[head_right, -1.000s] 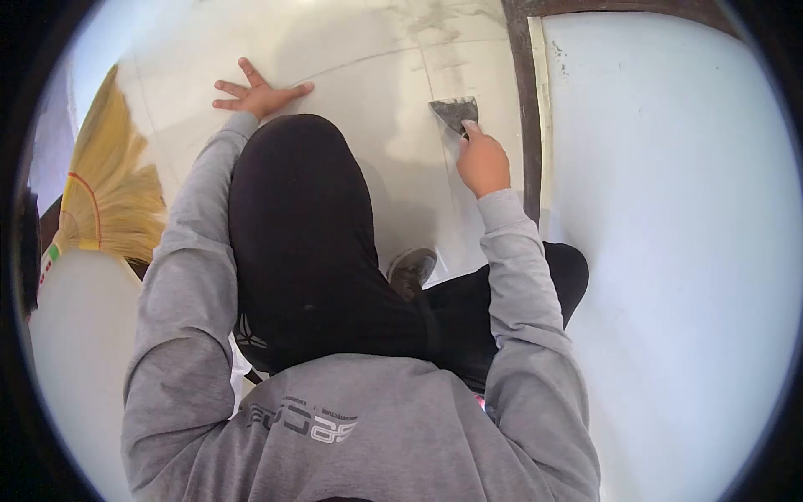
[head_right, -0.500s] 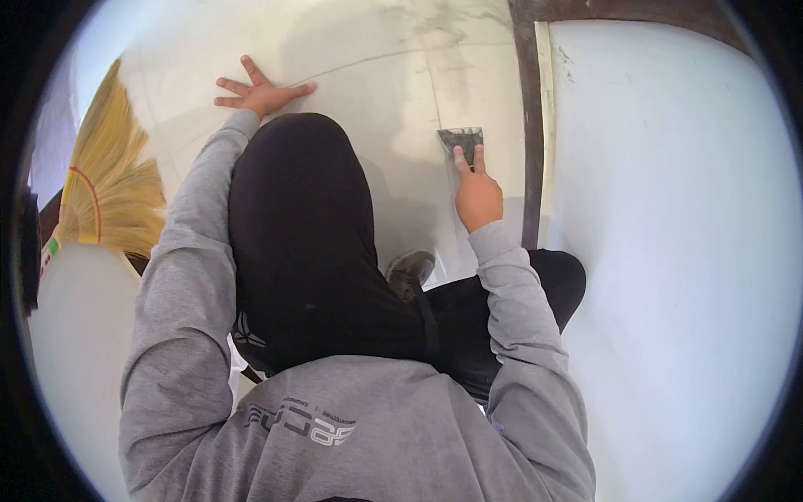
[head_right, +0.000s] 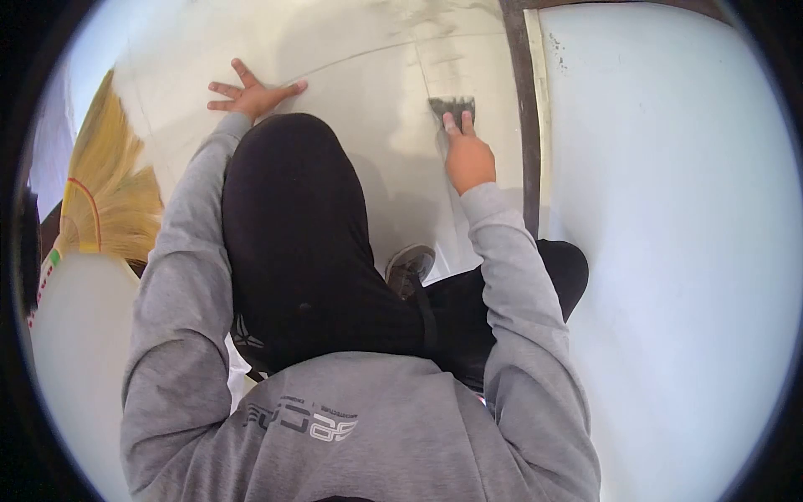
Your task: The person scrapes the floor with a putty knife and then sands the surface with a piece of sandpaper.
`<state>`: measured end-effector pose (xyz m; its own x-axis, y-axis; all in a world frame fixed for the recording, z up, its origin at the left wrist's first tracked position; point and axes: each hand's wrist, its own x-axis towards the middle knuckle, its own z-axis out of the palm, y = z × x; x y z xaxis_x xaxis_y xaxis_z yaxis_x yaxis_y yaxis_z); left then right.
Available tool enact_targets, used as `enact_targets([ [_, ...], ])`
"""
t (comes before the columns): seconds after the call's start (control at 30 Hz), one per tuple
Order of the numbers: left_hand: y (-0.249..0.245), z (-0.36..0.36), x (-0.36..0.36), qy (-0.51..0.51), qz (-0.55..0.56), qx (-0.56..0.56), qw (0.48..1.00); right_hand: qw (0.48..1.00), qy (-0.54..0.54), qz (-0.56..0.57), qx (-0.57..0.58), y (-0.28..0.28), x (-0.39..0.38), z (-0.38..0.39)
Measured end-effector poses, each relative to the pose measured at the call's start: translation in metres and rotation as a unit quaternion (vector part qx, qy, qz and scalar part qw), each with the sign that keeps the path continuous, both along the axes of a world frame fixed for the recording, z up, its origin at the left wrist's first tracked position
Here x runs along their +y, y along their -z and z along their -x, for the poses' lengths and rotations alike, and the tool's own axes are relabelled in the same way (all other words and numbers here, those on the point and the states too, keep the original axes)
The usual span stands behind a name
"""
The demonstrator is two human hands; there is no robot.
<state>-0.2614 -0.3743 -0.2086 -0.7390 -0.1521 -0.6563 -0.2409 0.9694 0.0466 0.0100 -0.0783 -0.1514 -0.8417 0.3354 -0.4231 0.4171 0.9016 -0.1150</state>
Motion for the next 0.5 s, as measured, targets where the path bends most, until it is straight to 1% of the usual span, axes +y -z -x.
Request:
enact_targets([
  [0.07,0.006,0.003,-0.002,0.000,0.018,-0.011,1.000,0.999,-0.024,0.013,-0.044,-0.008,-0.003,-0.008],
  [0.2,0.008,0.000,-0.006,0.002,0.014,-0.002,1.000,0.998,-0.019,0.022,-0.054,-0.005,-0.009,-0.014],
  [0.27,0.007,0.000,-0.006,-0.001,-0.004,0.007,1.000,1.000,0.011,0.011,-0.013,-0.004,-0.009,0.009],
  [0.3,0.008,0.001,-0.007,0.000,-0.003,0.010,1.000,1.000,0.012,0.012,-0.010,-0.007,-0.008,0.013],
  [0.37,0.012,0.002,-0.006,0.009,0.010,0.000,1.000,0.999,-0.007,0.019,-0.041,-0.014,-0.006,0.015],
  [0.4,0.014,0.005,-0.005,0.008,0.008,0.003,1.000,0.999,-0.007,0.017,-0.037,-0.016,-0.007,0.014],
  [0.5,0.021,-0.003,-0.011,0.020,0.024,0.000,1.000,0.996,0.005,0.032,-0.079,-0.014,-0.017,0.008],
])
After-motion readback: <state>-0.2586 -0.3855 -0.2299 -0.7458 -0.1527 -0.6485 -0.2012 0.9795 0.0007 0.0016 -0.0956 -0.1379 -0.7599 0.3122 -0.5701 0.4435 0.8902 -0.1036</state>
